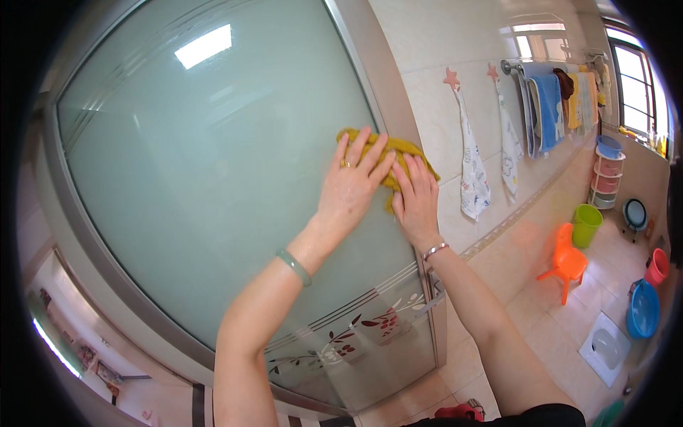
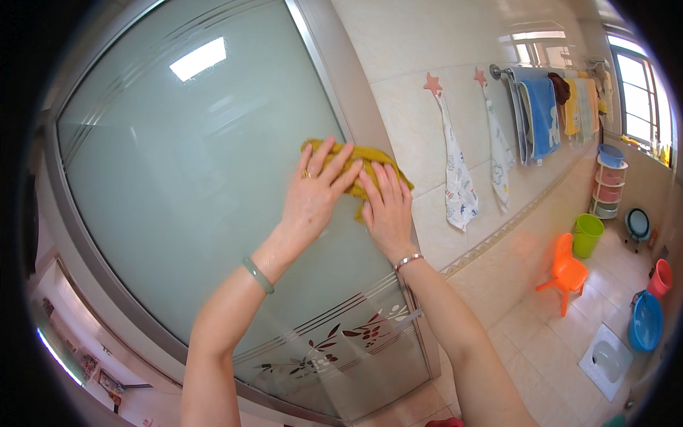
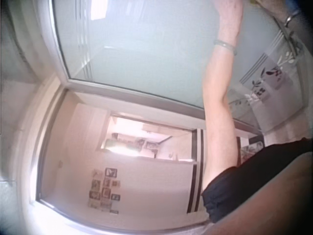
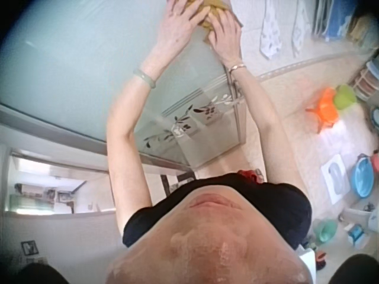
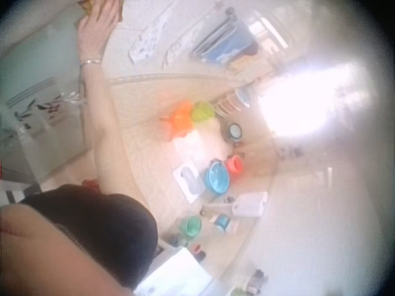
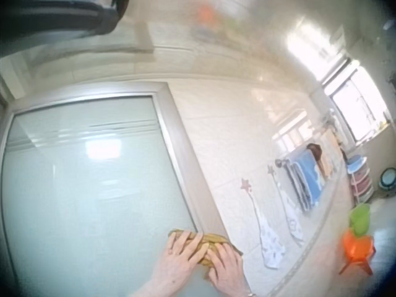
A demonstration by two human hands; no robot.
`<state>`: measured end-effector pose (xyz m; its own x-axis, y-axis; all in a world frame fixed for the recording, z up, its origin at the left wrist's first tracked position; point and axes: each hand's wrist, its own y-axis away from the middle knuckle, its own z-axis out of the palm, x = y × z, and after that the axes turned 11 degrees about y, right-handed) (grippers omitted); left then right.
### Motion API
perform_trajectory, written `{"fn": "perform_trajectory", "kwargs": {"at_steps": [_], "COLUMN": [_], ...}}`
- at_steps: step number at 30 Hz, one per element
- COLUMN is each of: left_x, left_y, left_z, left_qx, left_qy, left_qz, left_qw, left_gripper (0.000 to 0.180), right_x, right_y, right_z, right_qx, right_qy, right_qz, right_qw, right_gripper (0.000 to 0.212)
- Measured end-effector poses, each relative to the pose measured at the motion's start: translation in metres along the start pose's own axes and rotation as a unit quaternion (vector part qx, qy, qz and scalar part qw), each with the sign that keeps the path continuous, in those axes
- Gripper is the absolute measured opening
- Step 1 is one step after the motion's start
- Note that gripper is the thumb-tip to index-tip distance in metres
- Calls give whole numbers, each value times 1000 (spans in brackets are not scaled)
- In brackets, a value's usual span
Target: The person washes a blue cloth in a blue basin of water, wrings it out, and then uses a yellow cloth to wipe a glass shower door. The person scrubs the cloth in the water and then wipes the glass surface in broad strokes.
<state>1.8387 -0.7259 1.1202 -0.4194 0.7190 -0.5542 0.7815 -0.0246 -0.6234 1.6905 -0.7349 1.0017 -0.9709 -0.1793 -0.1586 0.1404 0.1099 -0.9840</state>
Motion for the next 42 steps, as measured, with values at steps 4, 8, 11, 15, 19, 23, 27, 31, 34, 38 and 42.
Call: {"fn": "perform_trajectory", "kwargs": {"at_steps": [4, 8, 11, 15, 19, 23, 27, 31, 34, 38, 42], "left_x": [26, 26, 20, 7, -19, -54, -90, -115, -135, -155, -178], "left_y": [21, 25, 8, -17, -50, -84, -118, -145, -163, -187, -211], "left_z": [12, 9, 2, -10, -28, -51, -67, -84, -98, -115, -128], "left_qx": [-66, -105, -112, -83, -22, 35, 90, 122, 142, 174, 197], "left_qy": [9, -1, -13, -32, -91, -157, -198, -201, -217, -232, -248], "left_qz": [10, 7, 18, 12, 2, 2, -6, -20, -25, -40, -41], "left_qw": [998, 994, 993, 996, 996, 987, 976, 972, 966, 956, 948], "left_gripper": [54, 55, 54, 53, 50, 50, 54, 55, 56, 57, 55], "right_x": [20, 30, 36, 35, 34, 25, 21, 18, 13, 8, 7], "right_y": [51, 53, 43, 4, -59, -127, -193, -242, -276, -323, -364], "right_z": [0, 1, 5, 3, -1, 4, 9, 17, 20, 20, 23], "right_qx": [-31, -59, -55, -17, 19, 65, 138, 199, 227, 254, 280], "right_qy": [1, -29, -51, -74, -94, -107, -107, -107, -106, -96, -91], "right_qz": [-33, -75, -97, -110, -131, -146, -166, -179, -186, -201, -211], "right_qw": [999, 995, 992, 991, 987, 981, 971, 958, 950, 941, 932], "right_gripper": [60, 62, 63, 63, 65, 64, 60, 55, 51, 48, 46]}}
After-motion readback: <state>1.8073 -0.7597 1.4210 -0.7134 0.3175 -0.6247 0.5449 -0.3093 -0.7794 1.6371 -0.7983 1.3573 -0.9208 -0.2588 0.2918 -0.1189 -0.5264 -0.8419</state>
